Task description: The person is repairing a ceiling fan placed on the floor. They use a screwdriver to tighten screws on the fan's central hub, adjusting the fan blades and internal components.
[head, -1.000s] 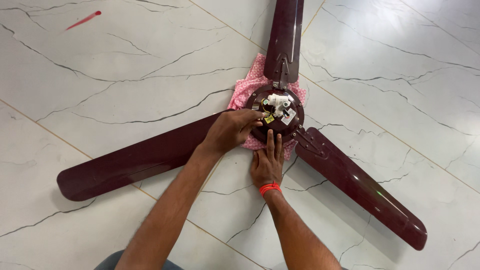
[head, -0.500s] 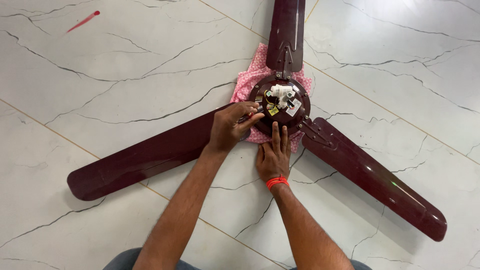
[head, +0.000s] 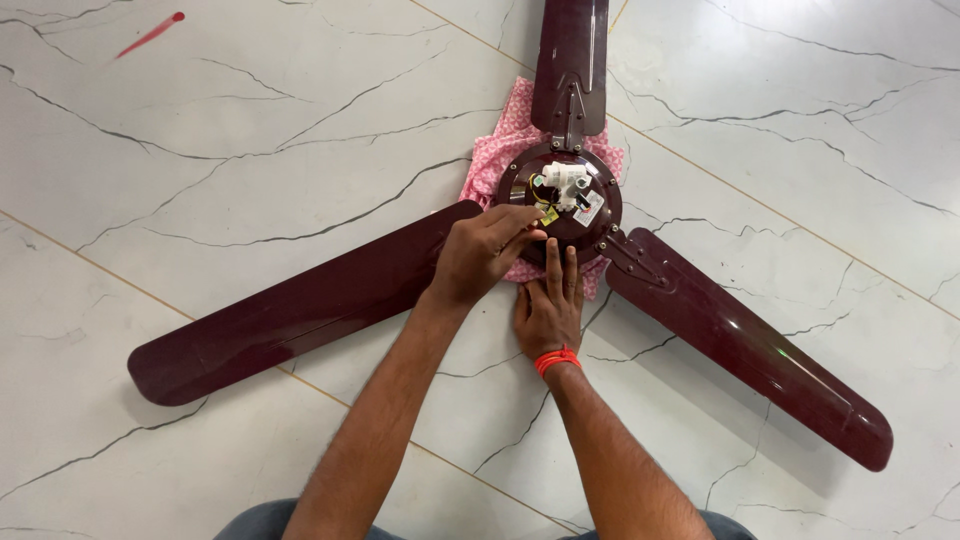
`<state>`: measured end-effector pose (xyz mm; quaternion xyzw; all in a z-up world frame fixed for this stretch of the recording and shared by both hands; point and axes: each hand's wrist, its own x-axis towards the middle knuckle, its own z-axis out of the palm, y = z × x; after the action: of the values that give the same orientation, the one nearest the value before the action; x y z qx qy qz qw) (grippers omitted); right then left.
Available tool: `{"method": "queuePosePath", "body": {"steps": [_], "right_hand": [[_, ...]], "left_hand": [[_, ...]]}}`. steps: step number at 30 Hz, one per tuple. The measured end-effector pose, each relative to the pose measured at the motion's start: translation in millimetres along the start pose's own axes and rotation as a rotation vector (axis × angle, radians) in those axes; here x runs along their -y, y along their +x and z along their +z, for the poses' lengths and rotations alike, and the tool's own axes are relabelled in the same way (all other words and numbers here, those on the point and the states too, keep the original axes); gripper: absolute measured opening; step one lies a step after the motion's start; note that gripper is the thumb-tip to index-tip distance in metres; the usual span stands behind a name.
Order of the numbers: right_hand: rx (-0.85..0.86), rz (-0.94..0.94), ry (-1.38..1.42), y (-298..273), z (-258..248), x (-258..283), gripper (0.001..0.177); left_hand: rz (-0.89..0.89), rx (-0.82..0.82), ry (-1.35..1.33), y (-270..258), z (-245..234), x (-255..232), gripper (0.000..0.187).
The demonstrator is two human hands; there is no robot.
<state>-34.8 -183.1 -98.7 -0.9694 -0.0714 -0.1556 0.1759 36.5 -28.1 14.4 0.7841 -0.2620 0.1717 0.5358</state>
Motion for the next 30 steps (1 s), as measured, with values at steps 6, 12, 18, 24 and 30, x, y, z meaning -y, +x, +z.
{"method": "queuePosePath", "body": {"steps": [6,12,18,24,30], "right_hand": [[0.002,-0.003,-0.002,-0.1,-0.2,0.6,0.021],[0.02,0.018,-0.016,1.1,-1.8,2.0,0.021],[0.007,0.009,-0.011,0.4,0.6,2.1,0.02],[-0.007,0.015,0.012,1.9,-2.8,3.9,0.02],[0.008,0.022,0.007,2.2,-3.0,3.9,0.02]], "left_hand": [[0.021,-0.074,0.069,-2.8,5.7,-0.6,0.038],[0.061,-0.009,0.094,4.8,-5.8,3.3,0.044],[0.399,0.536,0.516,53.6,-20.5,12.9,0.03],[0.589,1.129,1.093,101.8,-5.3,13.6,0.01],[0.687,1.354,1.192,101.4,-13.6,12.1,0.021]]}}
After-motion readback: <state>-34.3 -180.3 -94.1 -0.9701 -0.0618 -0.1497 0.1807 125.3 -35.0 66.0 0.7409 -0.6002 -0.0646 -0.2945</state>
